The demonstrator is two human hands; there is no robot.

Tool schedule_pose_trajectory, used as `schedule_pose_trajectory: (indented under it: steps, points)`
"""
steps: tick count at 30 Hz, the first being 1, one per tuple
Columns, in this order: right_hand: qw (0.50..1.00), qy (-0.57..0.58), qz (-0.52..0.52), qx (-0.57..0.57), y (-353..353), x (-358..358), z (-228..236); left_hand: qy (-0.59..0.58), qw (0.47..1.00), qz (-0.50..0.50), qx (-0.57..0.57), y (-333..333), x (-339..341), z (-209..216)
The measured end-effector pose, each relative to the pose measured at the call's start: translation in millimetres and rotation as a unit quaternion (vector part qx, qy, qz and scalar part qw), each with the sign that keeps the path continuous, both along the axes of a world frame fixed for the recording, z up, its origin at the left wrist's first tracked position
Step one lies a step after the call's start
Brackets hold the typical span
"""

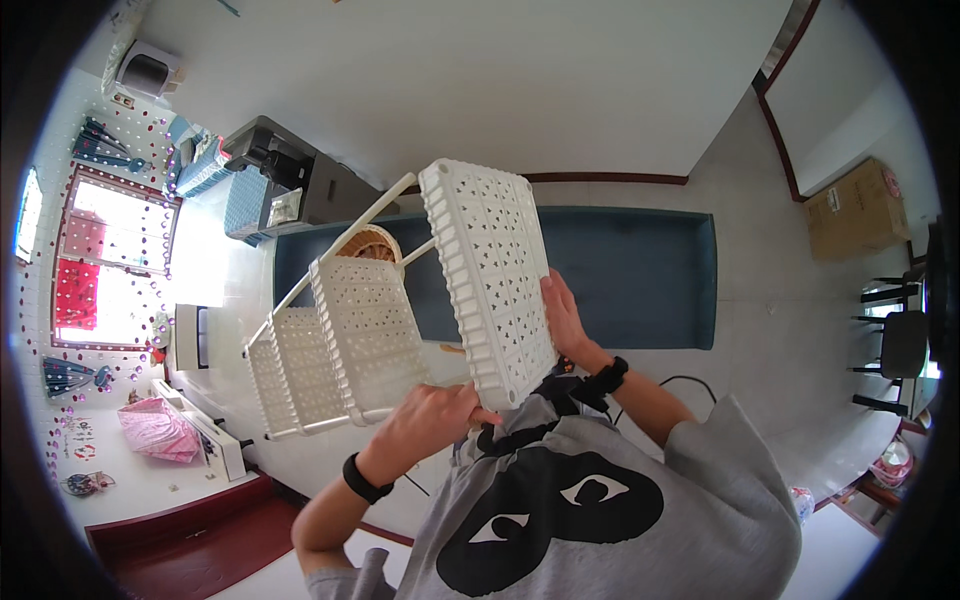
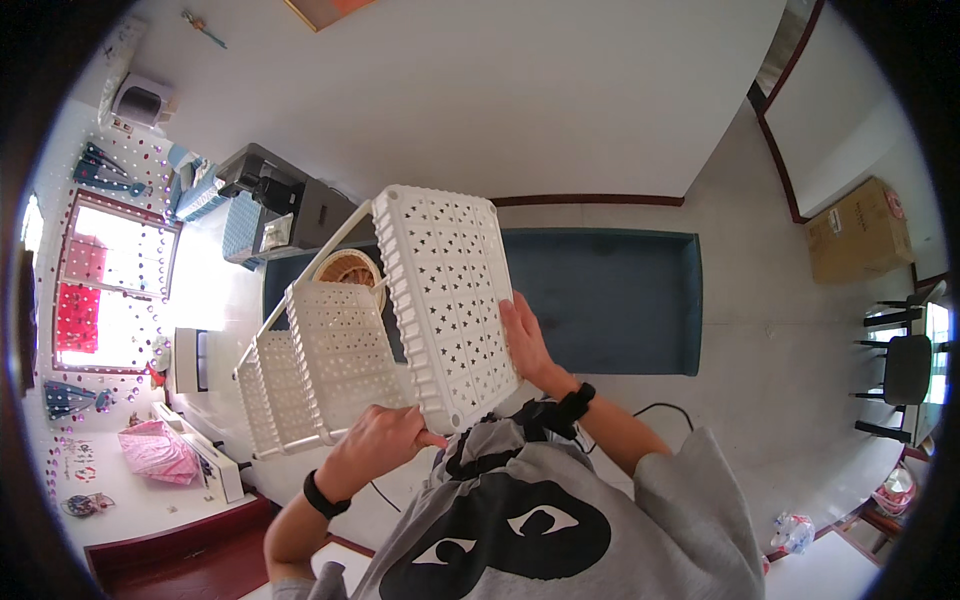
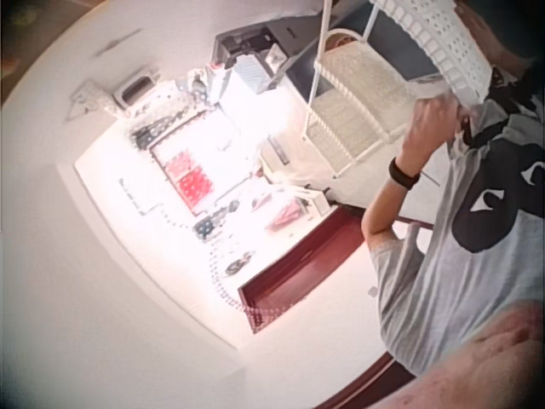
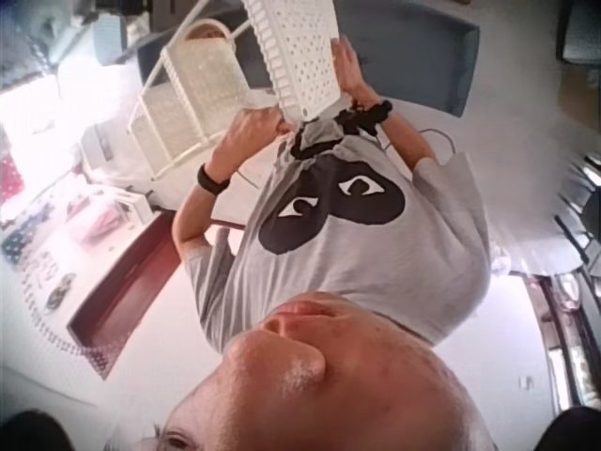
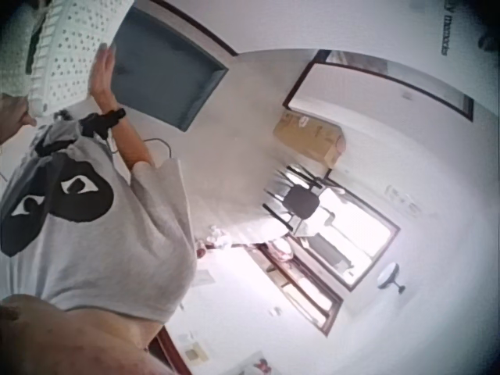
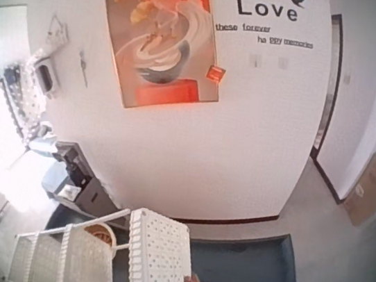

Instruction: Disassemble a white plastic tiered storage organizer by pulling apart the shelves and vertical supports.

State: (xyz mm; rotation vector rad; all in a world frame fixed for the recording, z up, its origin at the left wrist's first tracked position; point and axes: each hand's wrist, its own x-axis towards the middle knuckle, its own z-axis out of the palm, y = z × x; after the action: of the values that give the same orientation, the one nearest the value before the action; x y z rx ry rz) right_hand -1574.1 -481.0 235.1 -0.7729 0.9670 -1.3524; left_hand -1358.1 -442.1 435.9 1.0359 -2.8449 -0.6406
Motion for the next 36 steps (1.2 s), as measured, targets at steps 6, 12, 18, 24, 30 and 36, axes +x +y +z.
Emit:
schedule_pose_trajectory:
  steps: [6,12,18,24,30,36]
  points:
    - [0.997,-0.016,-0.071,-0.007,-8.0,6.9,-16.0,-0.046,0.997,-0.063,-0.022,-26.8,-0.3,2.5]
    - [0.994,0.045,-0.093,-0.019,-29.1,20.7,-42.9,-0.013,0.988,-0.145,-0.051,-64.9,11.0,-16.3]
    - [0.954,0.196,-0.228,-0.024,-45.6,39.8,-67.2,0.003,0.977,-0.205,-0.065,-92.2,37.0,-55.0]
    - [0.986,-0.083,-0.089,0.116,-29.9,22.3,-105.5,0.147,0.964,-0.212,-0.058,-109.2,31.0,-92.1]
    - [0.97,0.122,-0.153,0.146,10.0,21.6,-27.5,0.176,0.955,-0.233,0.042,-109.8,24.8,-123.9]
    - [0.926,0.363,-0.087,0.055,22.2,63.0,61.4,0.161,0.95,-0.236,0.122,-111.2,22.1,-135.9]
